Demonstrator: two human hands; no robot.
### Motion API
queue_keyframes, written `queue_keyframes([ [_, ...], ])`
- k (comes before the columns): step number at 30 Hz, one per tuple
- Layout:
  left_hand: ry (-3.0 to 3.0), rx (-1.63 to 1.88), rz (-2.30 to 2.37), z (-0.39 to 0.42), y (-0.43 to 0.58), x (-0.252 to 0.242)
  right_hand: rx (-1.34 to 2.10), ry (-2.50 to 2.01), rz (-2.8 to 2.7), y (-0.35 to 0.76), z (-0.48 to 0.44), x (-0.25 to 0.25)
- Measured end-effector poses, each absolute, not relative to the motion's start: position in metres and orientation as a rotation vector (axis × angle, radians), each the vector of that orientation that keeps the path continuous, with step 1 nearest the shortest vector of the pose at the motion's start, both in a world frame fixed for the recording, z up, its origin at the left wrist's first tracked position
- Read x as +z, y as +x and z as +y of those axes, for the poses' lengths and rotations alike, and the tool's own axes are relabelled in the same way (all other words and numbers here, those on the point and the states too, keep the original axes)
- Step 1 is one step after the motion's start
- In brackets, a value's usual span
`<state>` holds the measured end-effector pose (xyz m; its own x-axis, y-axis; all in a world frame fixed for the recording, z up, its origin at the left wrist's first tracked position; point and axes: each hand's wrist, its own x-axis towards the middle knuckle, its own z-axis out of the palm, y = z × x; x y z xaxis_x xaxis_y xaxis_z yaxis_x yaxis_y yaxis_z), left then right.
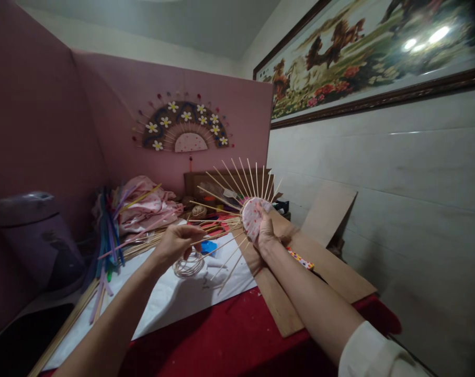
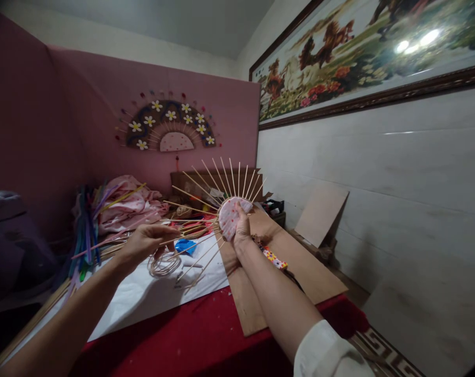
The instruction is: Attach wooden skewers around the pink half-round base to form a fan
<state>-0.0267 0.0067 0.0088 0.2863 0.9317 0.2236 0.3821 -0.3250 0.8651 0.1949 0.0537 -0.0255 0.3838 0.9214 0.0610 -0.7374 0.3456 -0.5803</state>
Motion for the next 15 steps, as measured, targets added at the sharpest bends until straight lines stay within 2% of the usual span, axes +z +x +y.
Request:
queue_keyframes([
  [4,1.828,0.867,1.114,0.016,-0.025,-0.009,1.144,-0.506,-0.384,0.194,0.053,-0.026],
  [10,2.169,0.964,1.049,0.007,0.001,-0.036,1.207,-0.441,-0.432,0.19,0.048,-0.025],
  [15,2.292,0.873,1.081,-0.008,0.017,-0.048,1.218,-0.446,-0.439,0.186,0.049,-0.026],
])
